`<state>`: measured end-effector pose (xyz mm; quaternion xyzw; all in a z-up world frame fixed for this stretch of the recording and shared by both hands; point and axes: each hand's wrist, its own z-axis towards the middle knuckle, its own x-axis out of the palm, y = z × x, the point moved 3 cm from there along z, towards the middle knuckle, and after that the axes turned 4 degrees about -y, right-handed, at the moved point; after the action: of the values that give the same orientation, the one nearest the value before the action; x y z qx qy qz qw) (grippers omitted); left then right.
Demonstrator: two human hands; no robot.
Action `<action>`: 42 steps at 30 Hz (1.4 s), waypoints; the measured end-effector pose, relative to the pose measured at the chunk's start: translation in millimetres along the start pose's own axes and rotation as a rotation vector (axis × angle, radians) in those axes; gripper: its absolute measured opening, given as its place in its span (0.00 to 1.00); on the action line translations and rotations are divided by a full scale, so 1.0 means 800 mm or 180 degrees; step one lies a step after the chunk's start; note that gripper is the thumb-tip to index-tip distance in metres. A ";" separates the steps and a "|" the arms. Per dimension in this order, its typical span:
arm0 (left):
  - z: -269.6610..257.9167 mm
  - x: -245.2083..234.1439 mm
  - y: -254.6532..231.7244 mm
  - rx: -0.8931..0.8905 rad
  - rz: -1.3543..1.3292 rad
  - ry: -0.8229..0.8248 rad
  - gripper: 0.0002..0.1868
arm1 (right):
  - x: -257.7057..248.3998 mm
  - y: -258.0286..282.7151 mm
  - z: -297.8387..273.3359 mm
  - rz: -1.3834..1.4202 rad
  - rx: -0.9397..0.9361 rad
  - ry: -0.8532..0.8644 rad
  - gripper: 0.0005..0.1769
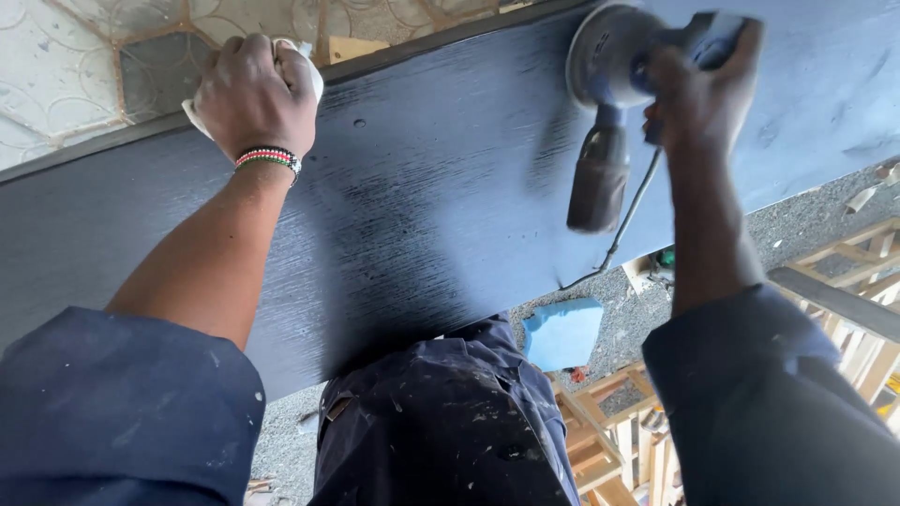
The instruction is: The person uses an orbital sander to smooth a large, dark-colored wooden board. They hold a white cloth in their left hand to wipe away dust while sanding with their right hand, moving the tool across the surface in a systematic manner.
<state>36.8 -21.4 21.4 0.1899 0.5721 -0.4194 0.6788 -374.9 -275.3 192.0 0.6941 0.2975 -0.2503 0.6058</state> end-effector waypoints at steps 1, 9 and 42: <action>-0.001 -0.002 -0.002 0.0000 0.0024 0.0003 0.18 | 0.006 -0.006 -0.015 0.0010 0.0057 0.0013 0.27; 0.001 0.005 0.004 0.0192 0.0022 -0.0007 0.18 | 0.101 0.105 -0.242 -0.0636 0.0327 0.0773 0.36; -0.105 -0.101 -0.122 0.1148 -0.0200 0.0699 0.18 | 0.044 0.015 -0.290 -0.0310 0.0673 0.0831 0.43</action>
<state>-91.2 13.4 96.0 0.3350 0.5640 -0.5127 0.5540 -344.6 -43.1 207.7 0.7653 0.3789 -0.2170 0.4729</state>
